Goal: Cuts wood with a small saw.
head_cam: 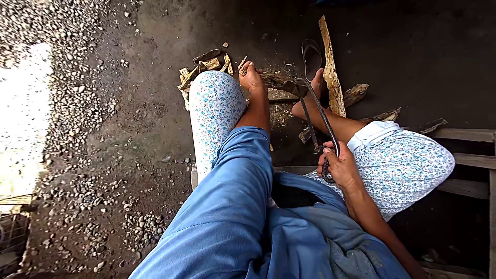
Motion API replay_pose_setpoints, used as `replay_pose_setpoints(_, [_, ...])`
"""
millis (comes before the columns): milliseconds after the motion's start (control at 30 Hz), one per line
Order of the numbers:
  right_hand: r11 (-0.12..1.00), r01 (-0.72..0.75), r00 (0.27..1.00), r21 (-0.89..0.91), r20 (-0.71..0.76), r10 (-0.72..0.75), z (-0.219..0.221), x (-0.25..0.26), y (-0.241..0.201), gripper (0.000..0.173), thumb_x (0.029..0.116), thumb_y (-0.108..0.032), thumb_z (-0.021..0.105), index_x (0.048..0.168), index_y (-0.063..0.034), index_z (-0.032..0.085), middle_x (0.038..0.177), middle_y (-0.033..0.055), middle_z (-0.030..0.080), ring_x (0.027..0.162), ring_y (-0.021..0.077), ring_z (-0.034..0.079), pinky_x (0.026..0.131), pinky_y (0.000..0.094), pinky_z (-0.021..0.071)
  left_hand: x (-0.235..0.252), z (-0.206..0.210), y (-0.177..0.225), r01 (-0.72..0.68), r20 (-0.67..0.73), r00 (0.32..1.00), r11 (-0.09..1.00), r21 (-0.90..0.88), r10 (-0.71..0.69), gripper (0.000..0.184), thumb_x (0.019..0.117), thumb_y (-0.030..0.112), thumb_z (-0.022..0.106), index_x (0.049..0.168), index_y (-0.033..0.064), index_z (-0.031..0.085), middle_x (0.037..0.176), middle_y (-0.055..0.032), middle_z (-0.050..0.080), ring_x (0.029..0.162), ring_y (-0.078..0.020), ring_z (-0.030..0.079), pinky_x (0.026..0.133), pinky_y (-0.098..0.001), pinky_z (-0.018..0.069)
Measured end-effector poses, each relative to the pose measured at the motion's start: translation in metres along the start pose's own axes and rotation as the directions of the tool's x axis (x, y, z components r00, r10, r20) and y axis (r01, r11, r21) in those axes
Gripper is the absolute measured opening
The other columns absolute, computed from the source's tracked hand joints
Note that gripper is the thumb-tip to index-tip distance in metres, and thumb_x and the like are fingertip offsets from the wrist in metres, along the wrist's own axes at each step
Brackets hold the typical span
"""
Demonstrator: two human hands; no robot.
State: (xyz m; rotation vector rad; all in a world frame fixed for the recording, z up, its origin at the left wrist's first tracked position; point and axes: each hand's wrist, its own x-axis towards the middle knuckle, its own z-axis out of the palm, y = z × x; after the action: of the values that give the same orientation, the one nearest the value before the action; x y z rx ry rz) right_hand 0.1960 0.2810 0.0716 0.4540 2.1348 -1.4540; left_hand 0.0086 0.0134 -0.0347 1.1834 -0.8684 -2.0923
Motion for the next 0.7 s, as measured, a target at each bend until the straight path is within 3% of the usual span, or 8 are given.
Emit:
replay_pose_setpoints(133, [0.999,0.035,0.999,-0.038,0.015,-0.035,-0.001,0.009,0.001,0.023,0.1108,-0.01,0.039,0.131,-0.0023,0.045,0.068,0.0018,0.056,0.049,0.0126,0.062,0.047,0.0288,0.058,0.006,0.001,-0.001,0.007,-0.091,0.996,0.998,0.061,-0.001,0.018,0.1067,0.01,0.054,0.123,0.0011,0.054,0.086,-0.0084,0.054,0.062,-0.015,0.056,0.061,-0.0294,0.055])
replay_pose_setpoints(233, [0.994,0.024,1.0,-0.104,0.017,-0.022,-0.004,0.005,-0.006,0.025,0.1108,-0.012,0.04,0.133,-0.0028,0.045,0.068,0.0011,0.056,0.05,0.0117,0.061,0.048,0.0281,0.0574,0.012,0.002,-0.001,0.013,-0.127,0.992,0.997,0.078,-0.003,0.016,0.1055,0.019,0.06,0.108,0.0042,0.055,0.075,-0.0053,0.053,0.058,-0.0138,0.056,0.058,-0.0293,0.0548])
replay_pose_setpoints(300, [0.995,0.022,1.0,-0.099,0.022,-0.02,-0.01,0.0,-0.01,0.023,0.1108,-0.013,0.039,0.131,-0.0032,0.045,0.068,0.0003,0.057,0.049,0.0111,0.061,0.046,0.0273,0.0572,0.015,0.001,-0.002,0.033,-0.109,0.994,0.997,0.072,-0.025,0.02,0.1075,0.023,0.057,0.107,0.0042,0.054,0.068,-0.003,0.051,0.054,-0.0128,0.055,0.057,-0.0292,0.055])
replay_pose_setpoints(400, [0.992,-0.006,1.0,-0.127,0.02,0.008,-0.011,0.003,-0.022,0.022,0.1111,-0.012,0.038,0.128,-0.002,0.046,0.067,0.0005,0.056,0.047,0.0108,0.06,0.045,0.0273,0.0566,0.024,-0.002,-0.003,0.02,-0.011,1.0,1.0,0.018,-0.02,0.015,0.1089,0.016,0.051,0.102,0.0042,0.056,0.059,0.0001,0.047,0.047,-0.012,0.052,0.053,-0.0284,0.0538])
replay_pose_setpoints(500, [0.987,-0.098,0.995,-0.128,0.004,0.099,0.006,0.042,-0.037,0.023,0.1129,-0.016,0.039,0.131,-0.0017,0.043,0.068,0.004,0.057,0.049,0.0141,0.062,0.05,0.0322,0.0594,0.027,0.003,-0.005,0.004,0.076,0.997,1.0,0.03,-0.007,0.011,0.107,0.01,0.052,0.101,0.0033,0.058,0.059,-0.0001,0.046,0.047,-0.0115,0.05,0.052,-0.0271,0.0521])
replay_pose_setpoints(567, [0.99,-0.084,0.996,-0.116,-0.005,0.084,0.025,0.087,-0.04,0.025,0.113,-0.019,0.04,0.132,-0.0035,0.042,0.068,0.0061,0.056,0.049,0.0167,0.061,0.049,0.036,0.0586,0.025,0.01,-0.005,-0.014,0.097,0.995,0.999,0.048,0.009,0.011,0.1067,0.008,0.052,0.104,0.0016,0.06,0.061,-0.0006,0.047,0.048,-0.0111,0.049,0.052,-0.0266,0.0515])
replay_pose_setpoints(633, [0.996,-0.064,0.998,-0.069,-0.005,0.064,0.041,0.117,-0.042,0.022,0.1134,-0.022,0.039,0.129,-0.0064,0.041,0.068,0.0047,0.054,0.047,0.0161,0.059,0.047,0.0355,0.0572,0.024,0.015,-0.003,-0.01,0.037,0.999,0.997,0.07,0.008,0.01,0.1067,0.01,0.054,0.104,0.002,0.06,0.063,-0.0013,0.048,0.05,-0.0119,0.05,0.053,-0.0277,0.0518])
replay_pose_setpoints(700, [0.998,-0.059,0.998,-0.022,0.006,0.06,0.043,0.117,-0.04,0.021,0.1138,-0.024,0.038,0.127,-0.0082,0.041,0.067,0.0041,0.052,0.046,0.0157,0.057,0.045,0.0349,0.0566,0.022,0.015,-0.002,-0.003,-0.028,1.0,0.996,0.093,0.005,0.01,0.1068,0.013,0.055,0.101,0.005,0.058,0.063,-0.0009,0.048,0.05,-0.0119,0.051,0.053,-0.0276,0.0524])
